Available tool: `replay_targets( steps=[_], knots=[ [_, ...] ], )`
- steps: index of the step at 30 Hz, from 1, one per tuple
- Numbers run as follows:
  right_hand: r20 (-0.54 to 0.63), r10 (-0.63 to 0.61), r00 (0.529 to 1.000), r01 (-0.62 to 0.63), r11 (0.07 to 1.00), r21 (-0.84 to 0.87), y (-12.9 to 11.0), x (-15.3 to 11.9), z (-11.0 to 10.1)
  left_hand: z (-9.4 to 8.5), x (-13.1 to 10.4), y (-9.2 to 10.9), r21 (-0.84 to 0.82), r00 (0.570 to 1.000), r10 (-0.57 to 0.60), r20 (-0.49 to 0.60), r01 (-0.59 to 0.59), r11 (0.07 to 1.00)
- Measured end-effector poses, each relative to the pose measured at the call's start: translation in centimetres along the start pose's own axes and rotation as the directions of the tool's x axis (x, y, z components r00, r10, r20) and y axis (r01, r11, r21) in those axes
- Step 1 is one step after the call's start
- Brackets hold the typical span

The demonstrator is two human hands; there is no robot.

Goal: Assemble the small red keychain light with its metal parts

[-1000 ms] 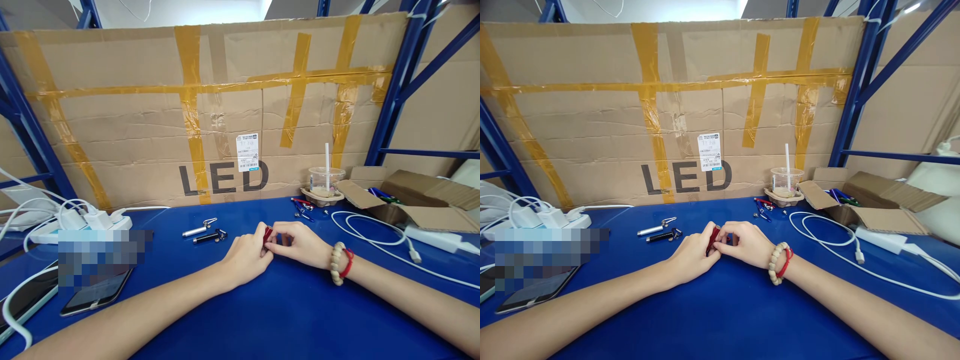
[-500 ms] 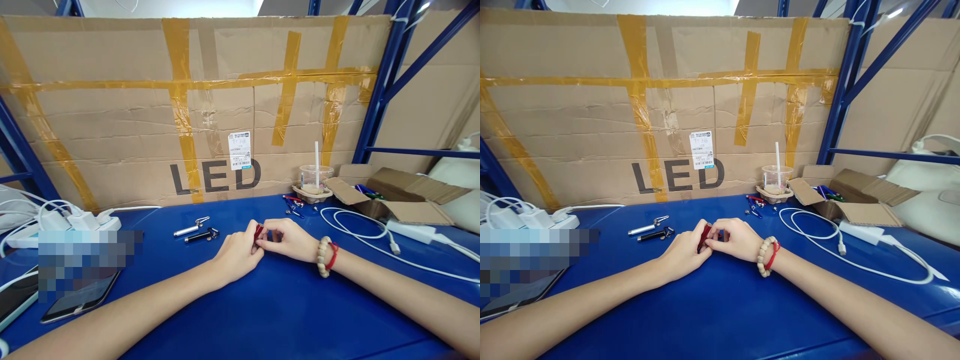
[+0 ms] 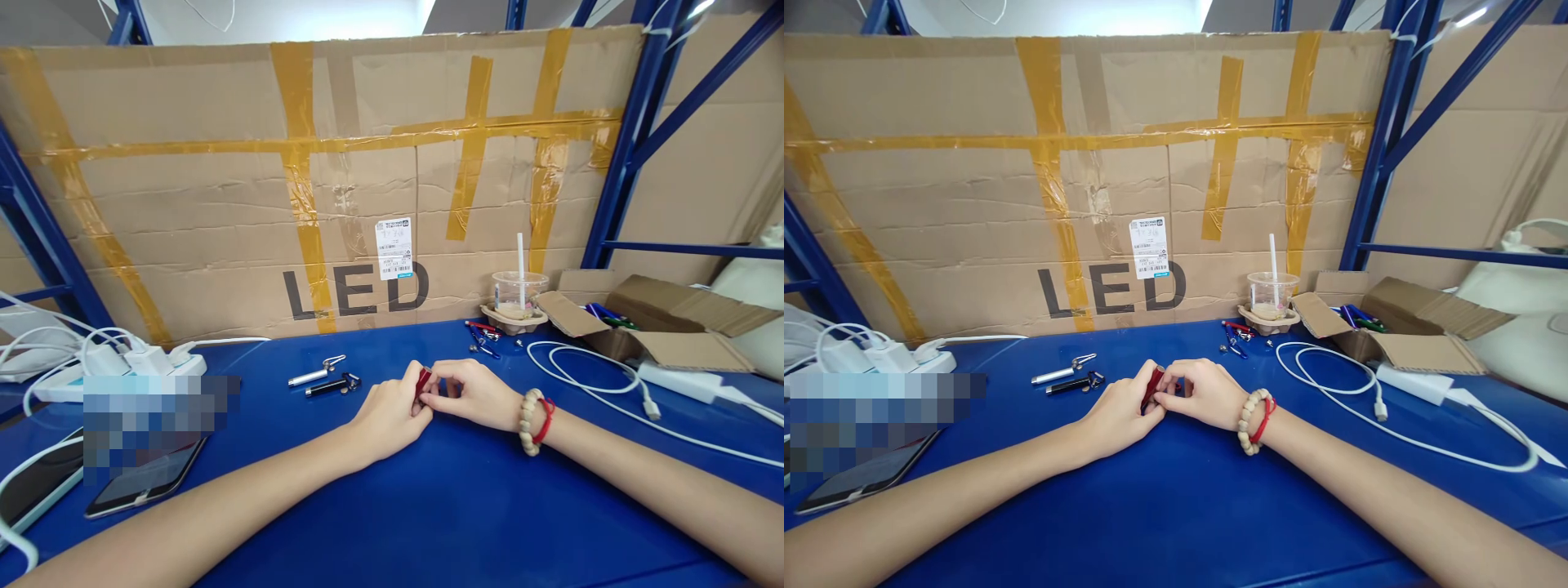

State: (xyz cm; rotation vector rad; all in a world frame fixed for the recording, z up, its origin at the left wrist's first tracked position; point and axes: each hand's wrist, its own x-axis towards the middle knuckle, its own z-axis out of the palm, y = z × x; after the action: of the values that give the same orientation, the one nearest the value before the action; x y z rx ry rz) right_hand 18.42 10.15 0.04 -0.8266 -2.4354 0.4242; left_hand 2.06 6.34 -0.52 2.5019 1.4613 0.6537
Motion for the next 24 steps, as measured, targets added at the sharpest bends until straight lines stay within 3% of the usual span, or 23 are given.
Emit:
replay_targets(
  steps=[10, 16, 20, 24],
  knots=[
    [-0.002, 0.007, 1.0, -0.007, 0.999, 0.04, -0.2, 0.0, 0.0, 0.1, 0.0, 0.0, -0.009, 1.0, -0.014, 0.007, 0.014, 1.0],
    [0.014, 0.124, 0.992, -0.124, 0.961, 0.249, -0.5, 0.1, -0.1, 0.1, 0.0, 0.0, -0.097, 0.997, -0.061, -0.037, 0.057, 0.994],
    [-0.131, 0.251, 0.959, -0.191, 0.915, 0.354, 0.0, 0.4, -0.5, -0.1, 0.0, 0.3, -0.173, 0.993, -0.103, -0.053, 0.093, 0.981],
    [-0.218, 0.267, 0.939, -0.132, 0.862, 0.489, 0.5, 0.6, -0.7, -0.4, -0.2, 0.3, -0.177, 0.999, -0.049, 0.004, 0.048, 0.983]
  ],
)
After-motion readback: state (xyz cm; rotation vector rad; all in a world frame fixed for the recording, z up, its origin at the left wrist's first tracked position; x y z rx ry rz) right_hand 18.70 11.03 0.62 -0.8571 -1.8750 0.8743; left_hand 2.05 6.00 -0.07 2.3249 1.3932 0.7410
